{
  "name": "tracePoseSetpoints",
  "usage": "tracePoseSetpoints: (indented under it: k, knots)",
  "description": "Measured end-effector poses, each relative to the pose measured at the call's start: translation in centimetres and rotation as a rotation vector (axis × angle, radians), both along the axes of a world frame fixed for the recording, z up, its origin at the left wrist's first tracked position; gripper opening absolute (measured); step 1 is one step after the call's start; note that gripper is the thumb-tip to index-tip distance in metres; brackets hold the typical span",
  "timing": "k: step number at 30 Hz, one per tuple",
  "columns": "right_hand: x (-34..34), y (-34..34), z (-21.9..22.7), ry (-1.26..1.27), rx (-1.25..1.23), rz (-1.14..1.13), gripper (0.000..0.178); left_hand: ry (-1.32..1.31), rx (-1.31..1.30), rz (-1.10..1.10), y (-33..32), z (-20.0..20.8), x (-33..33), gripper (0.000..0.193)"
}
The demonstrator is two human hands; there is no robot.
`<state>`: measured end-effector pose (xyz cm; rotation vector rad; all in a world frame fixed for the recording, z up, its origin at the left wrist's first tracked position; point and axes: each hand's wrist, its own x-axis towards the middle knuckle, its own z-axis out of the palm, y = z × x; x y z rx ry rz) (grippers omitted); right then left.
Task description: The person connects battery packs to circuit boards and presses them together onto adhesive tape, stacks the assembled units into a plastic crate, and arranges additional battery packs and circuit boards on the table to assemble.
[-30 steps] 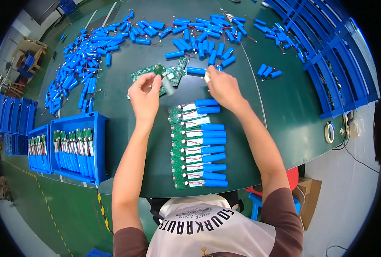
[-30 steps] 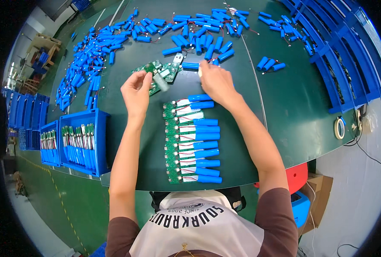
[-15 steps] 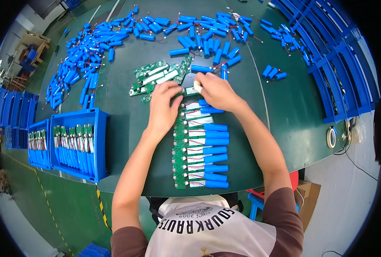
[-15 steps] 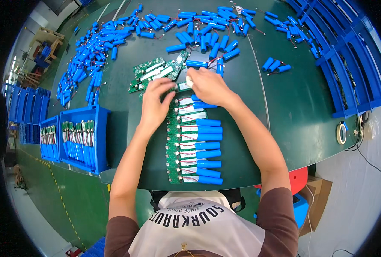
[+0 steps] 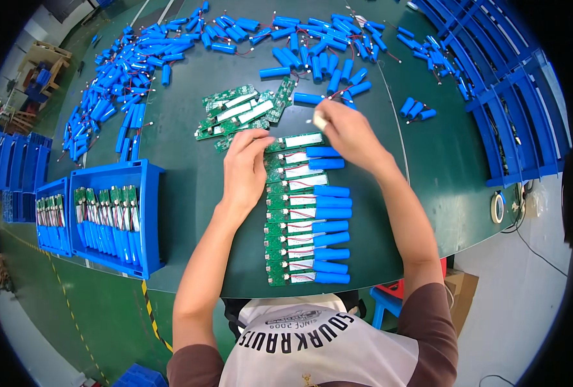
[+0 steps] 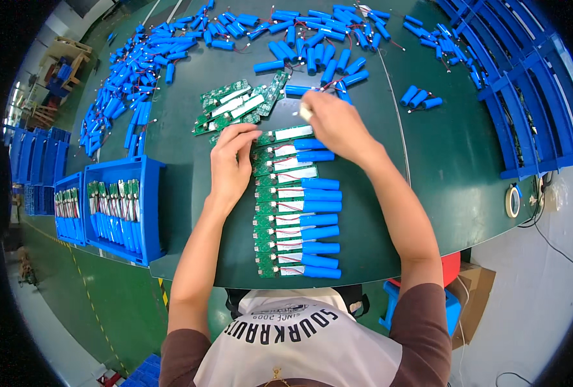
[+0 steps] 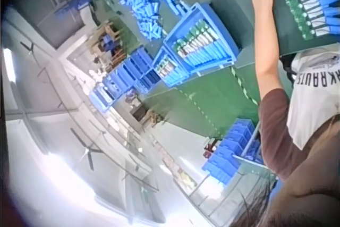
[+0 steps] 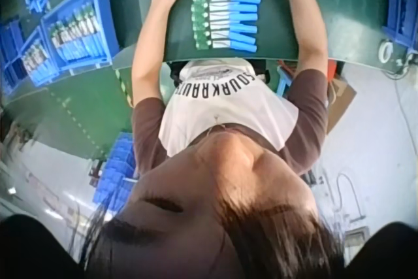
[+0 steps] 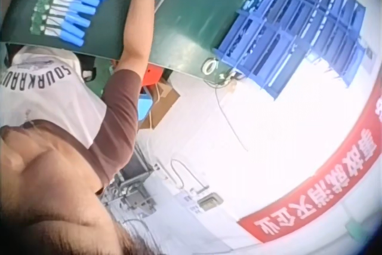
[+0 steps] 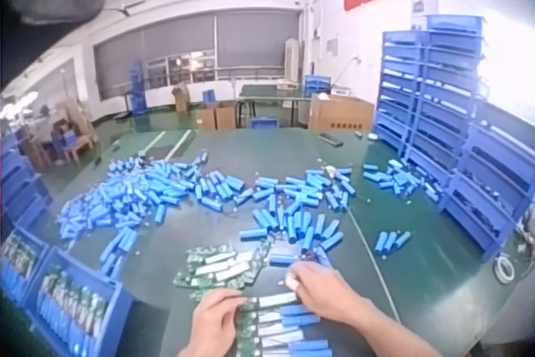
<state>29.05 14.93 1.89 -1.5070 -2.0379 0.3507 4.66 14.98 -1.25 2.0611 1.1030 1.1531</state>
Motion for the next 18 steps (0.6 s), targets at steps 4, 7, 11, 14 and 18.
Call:
tracePoseSetpoints:
  k: [4, 7, 11, 14, 18]
  knots:
    - [-2.7, 1.1, -1.4, -0.041, 0.040, 0.145, 0.010, 0.245, 0.130, -0.042, -1.0, -0.4, 0.2, 0.035]
    - [-3.9, 1.1, -1.6, -0.136, 0.008, 0.168, 0.008, 0.247, 0.125, -0.062, -0.9, -1.1, 0.0, 0.035]
    - [-4.0, 0.9, -1.2, -0.143, -0.045, 0.147, 0.009, 0.242, 0.109, -0.063, -1.0, -1.0, 0.3, 0.034]
    - [-3.9, 0.9, -1.2, -0.093, -0.078, 0.140, 0.009, 0.237, 0.109, -0.059, -1.1, -1.0, 0.5, 0.034]
    - [-4.4, 0.8, -1.6, -0.134, 0.008, 0.128, 0.008, 0.270, 0.118, -0.077, -0.8, -1.1, 0.4, 0.032]
